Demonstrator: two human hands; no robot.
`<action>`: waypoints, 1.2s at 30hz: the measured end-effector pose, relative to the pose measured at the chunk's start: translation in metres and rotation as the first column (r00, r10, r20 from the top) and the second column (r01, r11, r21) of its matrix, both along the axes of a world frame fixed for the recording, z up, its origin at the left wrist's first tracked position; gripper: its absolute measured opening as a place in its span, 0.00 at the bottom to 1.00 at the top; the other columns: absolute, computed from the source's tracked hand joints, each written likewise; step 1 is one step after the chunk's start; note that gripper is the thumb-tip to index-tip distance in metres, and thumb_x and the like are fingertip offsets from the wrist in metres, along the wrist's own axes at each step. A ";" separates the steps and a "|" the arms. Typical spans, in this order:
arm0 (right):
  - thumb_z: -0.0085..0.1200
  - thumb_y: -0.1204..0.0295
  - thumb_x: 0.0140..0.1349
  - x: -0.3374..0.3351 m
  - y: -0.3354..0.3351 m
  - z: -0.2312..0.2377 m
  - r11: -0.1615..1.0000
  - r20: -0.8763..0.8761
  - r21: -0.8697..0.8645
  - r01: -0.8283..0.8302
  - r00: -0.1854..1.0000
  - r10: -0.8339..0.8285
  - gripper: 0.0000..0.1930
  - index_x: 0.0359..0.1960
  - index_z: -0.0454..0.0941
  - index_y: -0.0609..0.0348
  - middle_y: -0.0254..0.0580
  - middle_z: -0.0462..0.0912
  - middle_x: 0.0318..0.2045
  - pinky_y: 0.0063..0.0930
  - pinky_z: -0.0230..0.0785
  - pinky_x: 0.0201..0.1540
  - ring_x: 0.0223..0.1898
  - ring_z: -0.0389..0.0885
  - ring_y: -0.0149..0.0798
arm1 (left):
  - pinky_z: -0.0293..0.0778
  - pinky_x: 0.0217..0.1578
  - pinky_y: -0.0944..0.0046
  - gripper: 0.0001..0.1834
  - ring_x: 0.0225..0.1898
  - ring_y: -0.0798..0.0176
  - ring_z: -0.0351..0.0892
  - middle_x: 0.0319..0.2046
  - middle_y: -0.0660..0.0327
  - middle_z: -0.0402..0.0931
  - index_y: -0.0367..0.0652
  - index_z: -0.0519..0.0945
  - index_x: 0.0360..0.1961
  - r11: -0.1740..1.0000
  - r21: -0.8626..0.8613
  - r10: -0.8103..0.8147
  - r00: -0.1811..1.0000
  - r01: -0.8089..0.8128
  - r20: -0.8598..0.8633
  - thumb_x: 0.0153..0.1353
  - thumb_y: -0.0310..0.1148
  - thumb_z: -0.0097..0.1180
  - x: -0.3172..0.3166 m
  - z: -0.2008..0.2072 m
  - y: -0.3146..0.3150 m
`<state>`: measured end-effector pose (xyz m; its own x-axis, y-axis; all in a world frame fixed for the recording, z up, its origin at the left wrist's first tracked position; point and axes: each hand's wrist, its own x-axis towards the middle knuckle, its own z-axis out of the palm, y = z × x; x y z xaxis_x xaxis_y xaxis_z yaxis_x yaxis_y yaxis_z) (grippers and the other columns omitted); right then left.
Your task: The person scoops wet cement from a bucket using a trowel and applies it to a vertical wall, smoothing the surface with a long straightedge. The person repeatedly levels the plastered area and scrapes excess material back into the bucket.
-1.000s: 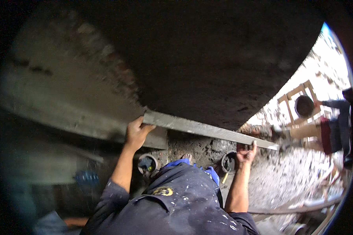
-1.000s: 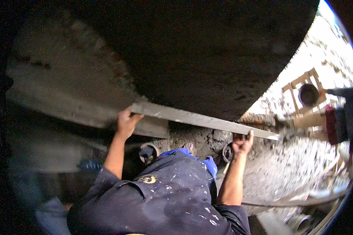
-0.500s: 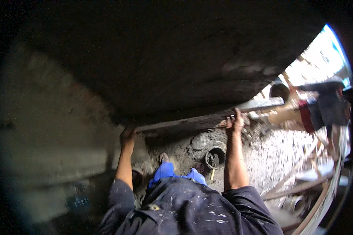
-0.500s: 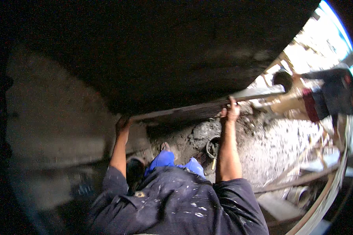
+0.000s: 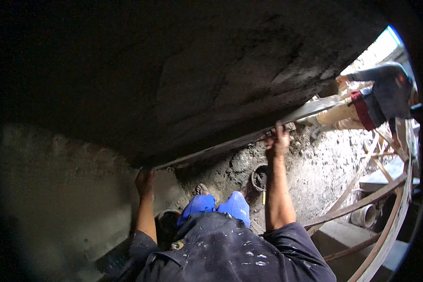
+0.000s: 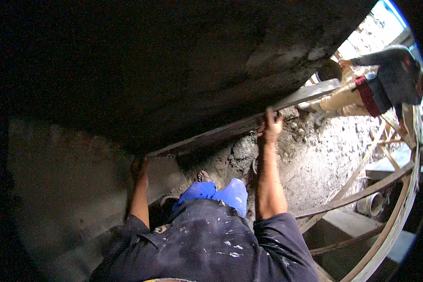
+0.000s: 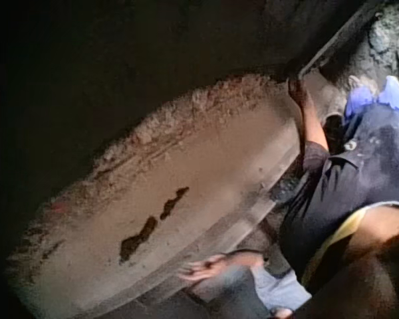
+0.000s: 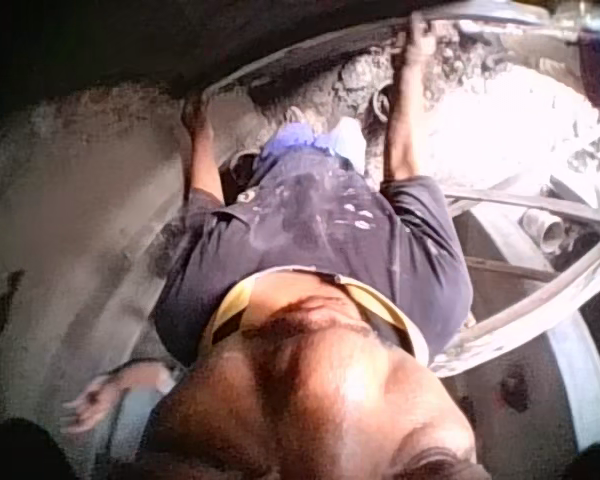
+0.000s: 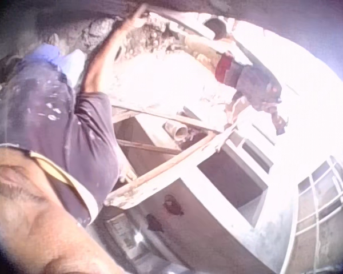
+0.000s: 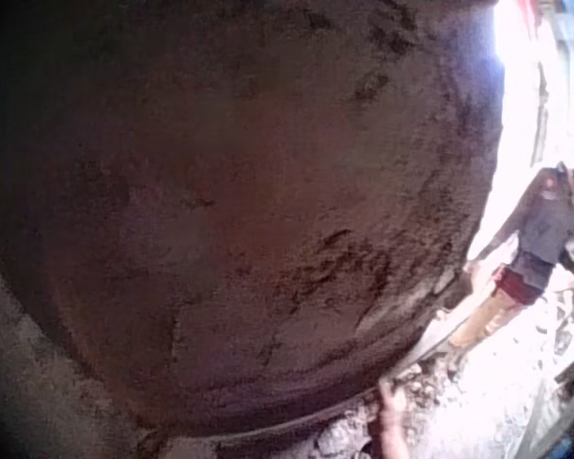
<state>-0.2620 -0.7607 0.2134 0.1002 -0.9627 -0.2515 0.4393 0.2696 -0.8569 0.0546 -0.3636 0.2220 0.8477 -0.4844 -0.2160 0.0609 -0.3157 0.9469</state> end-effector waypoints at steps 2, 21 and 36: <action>0.59 0.64 0.65 -0.024 -0.036 0.046 0.800 -0.221 -0.598 -0.054 0.970 -0.100 0.20 0.55 0.75 0.59 0.43 0.80 0.35 0.16 0.64 0.19 0.24 0.73 0.26 | 0.70 0.48 0.62 0.24 0.44 0.63 0.78 0.42 0.60 0.83 0.35 0.82 0.47 0.996 -0.084 0.016 0.997 -0.010 0.075 0.61 0.47 0.62 -0.019 0.009 -0.030; 0.52 0.77 0.57 -0.052 -0.066 0.047 0.923 -0.265 -0.374 -0.087 0.964 -0.016 0.32 0.66 0.68 0.50 0.47 0.71 0.48 0.34 0.74 0.42 0.42 0.75 0.40 | 0.74 0.43 0.62 0.12 0.37 0.63 0.80 0.33 0.57 0.83 0.35 0.83 0.35 0.993 0.052 0.098 0.984 -0.107 0.146 0.61 0.35 0.60 -0.024 0.080 -0.036; 0.64 0.67 0.61 0.019 0.025 0.086 0.998 0.135 0.047 0.029 0.990 -0.035 0.26 0.59 0.71 0.60 0.52 0.72 0.55 0.32 0.77 0.47 0.49 0.75 0.40 | 0.73 0.44 0.62 0.10 0.38 0.65 0.79 0.35 0.62 0.82 0.39 0.83 0.40 0.977 0.102 0.160 0.957 -0.189 0.242 0.64 0.35 0.57 0.014 0.102 0.014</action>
